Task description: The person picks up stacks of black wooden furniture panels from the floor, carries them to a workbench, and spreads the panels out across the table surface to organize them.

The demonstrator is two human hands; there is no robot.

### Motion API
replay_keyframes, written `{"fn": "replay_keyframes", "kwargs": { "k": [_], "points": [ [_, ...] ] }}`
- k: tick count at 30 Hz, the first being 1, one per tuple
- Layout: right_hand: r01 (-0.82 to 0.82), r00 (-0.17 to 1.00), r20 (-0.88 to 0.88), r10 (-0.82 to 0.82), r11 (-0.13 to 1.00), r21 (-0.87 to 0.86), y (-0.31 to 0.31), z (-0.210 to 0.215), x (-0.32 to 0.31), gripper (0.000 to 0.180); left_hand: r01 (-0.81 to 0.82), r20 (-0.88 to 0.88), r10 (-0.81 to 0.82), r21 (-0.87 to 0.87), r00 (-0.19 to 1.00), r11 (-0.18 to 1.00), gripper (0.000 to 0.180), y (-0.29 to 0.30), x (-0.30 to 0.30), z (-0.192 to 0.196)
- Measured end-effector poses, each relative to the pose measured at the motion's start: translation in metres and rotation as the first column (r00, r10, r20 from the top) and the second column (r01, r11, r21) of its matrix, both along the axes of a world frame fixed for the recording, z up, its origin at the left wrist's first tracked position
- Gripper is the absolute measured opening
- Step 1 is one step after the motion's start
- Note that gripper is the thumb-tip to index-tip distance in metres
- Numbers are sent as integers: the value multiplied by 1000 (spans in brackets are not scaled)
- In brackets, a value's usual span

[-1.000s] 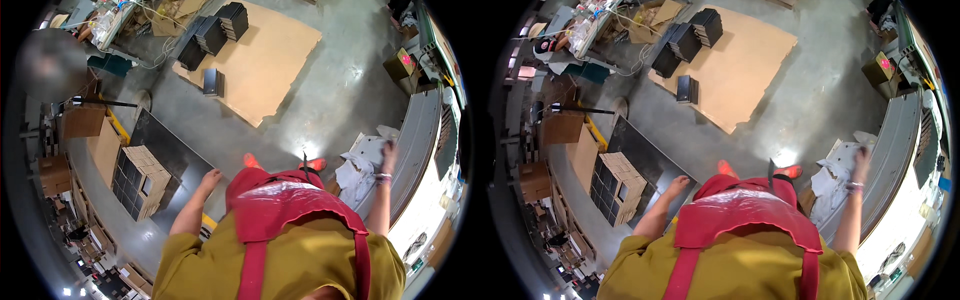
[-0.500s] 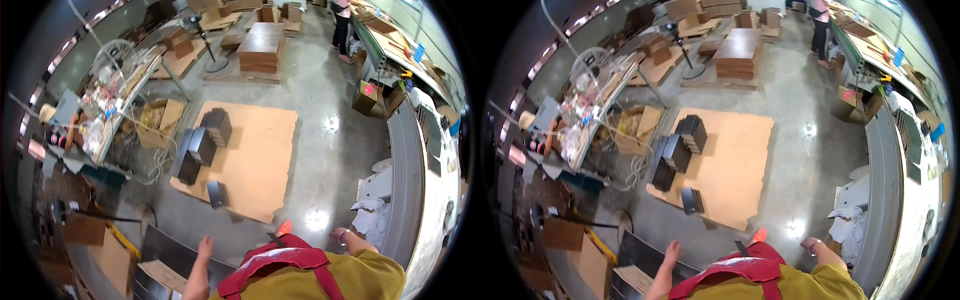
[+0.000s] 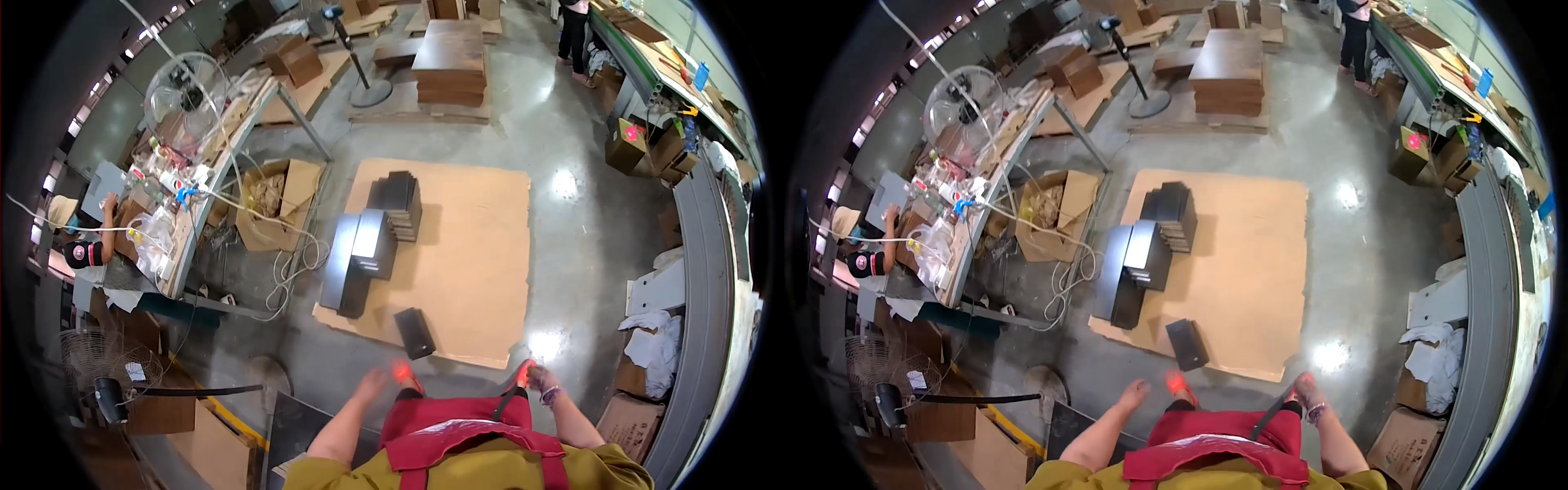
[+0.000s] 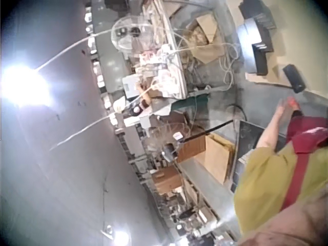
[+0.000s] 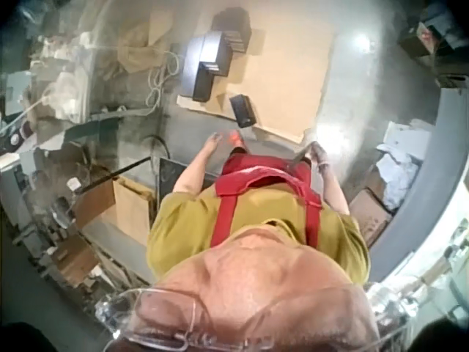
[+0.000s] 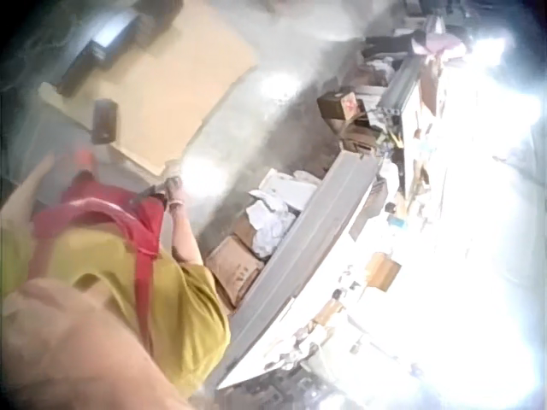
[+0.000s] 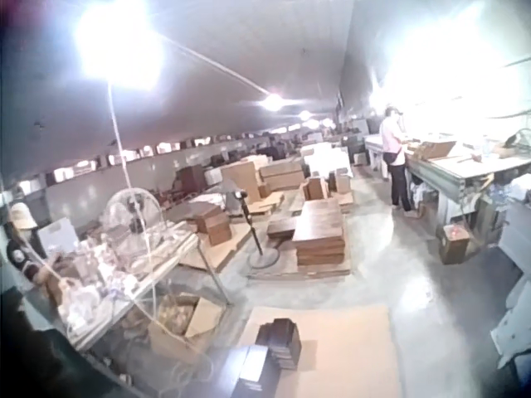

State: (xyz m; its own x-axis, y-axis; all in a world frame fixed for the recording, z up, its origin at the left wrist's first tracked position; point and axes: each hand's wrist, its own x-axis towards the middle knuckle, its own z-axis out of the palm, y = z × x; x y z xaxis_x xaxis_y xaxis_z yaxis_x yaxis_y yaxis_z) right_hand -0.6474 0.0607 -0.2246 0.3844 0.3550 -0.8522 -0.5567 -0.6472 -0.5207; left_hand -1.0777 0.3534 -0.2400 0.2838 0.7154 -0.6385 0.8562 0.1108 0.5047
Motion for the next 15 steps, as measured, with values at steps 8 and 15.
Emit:
{"fn": "replay_keyframes", "kwargs": {
  "k": [8, 15],
  "points": [
    [-794, 537, 316, 782, 595, -123, 5, -75, -100, 34, -311, 153, 420, -462, 895, 831, 67, 99, 2, -37],
    [-501, 865, 33, 501, 865, 14, 197, -187, -113, 67, -607, -38, 741, -602, 671, 519, 84, 111, 49, -200]
  ]
}}
